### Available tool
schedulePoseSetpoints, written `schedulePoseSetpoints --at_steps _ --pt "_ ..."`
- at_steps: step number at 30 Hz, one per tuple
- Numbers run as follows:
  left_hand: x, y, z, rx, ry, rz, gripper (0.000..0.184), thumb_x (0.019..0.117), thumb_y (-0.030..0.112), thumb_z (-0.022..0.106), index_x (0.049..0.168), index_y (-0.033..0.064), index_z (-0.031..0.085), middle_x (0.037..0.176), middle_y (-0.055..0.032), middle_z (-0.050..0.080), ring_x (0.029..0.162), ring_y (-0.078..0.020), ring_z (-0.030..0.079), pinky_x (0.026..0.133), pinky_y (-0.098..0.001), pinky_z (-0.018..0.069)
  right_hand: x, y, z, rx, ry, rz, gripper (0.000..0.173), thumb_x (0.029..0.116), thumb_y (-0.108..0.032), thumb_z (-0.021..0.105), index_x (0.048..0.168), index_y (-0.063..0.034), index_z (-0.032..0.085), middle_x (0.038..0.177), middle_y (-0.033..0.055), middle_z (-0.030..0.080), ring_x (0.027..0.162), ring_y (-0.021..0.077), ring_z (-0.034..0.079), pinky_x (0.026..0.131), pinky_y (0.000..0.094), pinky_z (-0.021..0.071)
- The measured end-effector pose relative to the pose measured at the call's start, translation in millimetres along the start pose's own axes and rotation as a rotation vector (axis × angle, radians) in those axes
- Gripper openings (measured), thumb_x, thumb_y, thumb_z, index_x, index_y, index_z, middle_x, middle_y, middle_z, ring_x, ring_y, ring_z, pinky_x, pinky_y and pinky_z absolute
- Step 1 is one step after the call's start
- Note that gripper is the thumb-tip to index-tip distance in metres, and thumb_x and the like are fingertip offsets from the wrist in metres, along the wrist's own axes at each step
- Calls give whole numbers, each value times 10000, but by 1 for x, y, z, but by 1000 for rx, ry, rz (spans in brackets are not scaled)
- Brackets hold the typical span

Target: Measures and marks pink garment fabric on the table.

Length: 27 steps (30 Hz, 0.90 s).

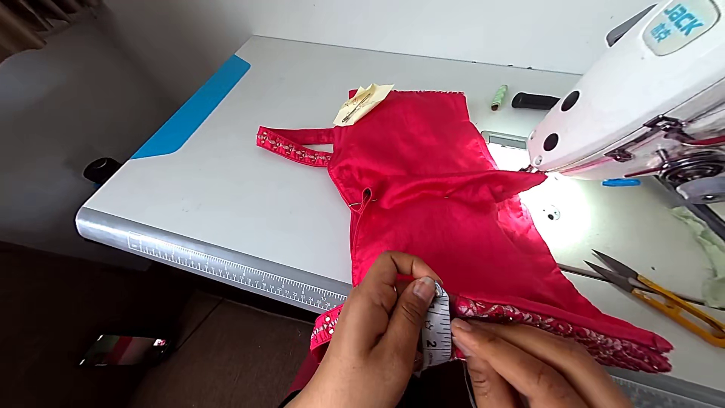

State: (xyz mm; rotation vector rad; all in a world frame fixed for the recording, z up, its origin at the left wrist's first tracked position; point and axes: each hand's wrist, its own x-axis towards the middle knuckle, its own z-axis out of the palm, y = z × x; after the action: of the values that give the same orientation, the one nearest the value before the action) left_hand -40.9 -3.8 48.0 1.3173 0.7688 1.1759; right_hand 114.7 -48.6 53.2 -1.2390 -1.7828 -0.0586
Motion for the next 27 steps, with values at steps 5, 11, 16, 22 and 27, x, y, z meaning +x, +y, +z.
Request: schedulePoseSetpoints --at_steps 5,11,16,22,27 --pt "0 -1 3 58 -9 38 157 1099 126 425 1080 61 566 770 18 623 670 -12 617 611 -168 526 -1 -2 -2 2 -11 15 103 992 -102 631 994 -83 732 915 51 671 926 98 632 872 153 489" --pt "0 -2 -4 -38 36 -20 172 1111 143 390 1091 71 546 844 -45 695 749 -82 690 696 -235 586 0 15 -12 423 3 211 74 1019 -186 652 1082 -177 687 1054 -77 696 974 13 691 846 176 594" --pt "-1 -2 -6 -108 42 -39 165 1119 165 375 1116 85 519 913 -87 735 834 -119 733 771 -260 603 1 38 -32 829 15 416 183 1006 -175 665 1186 -208 671 1094 -32 748 1005 173 754 895 346 649" --pt "-8 1 -9 -67 78 108 173 1125 168 368 1139 88 520 1055 -96 735 922 -187 758 832 -338 643 -1 43 -37 918 3 406 206 1001 -131 658 1195 -200 668 1077 -15 738 1002 190 750 930 387 636" --pt "-36 14 1 -227 39 150 161 1110 216 426 1139 164 575 961 30 674 846 -58 688 761 -238 600 1 48 -46 1276 97 578 146 974 -128 679 1112 -154 720 1016 13 741 972 193 749 992 435 599"
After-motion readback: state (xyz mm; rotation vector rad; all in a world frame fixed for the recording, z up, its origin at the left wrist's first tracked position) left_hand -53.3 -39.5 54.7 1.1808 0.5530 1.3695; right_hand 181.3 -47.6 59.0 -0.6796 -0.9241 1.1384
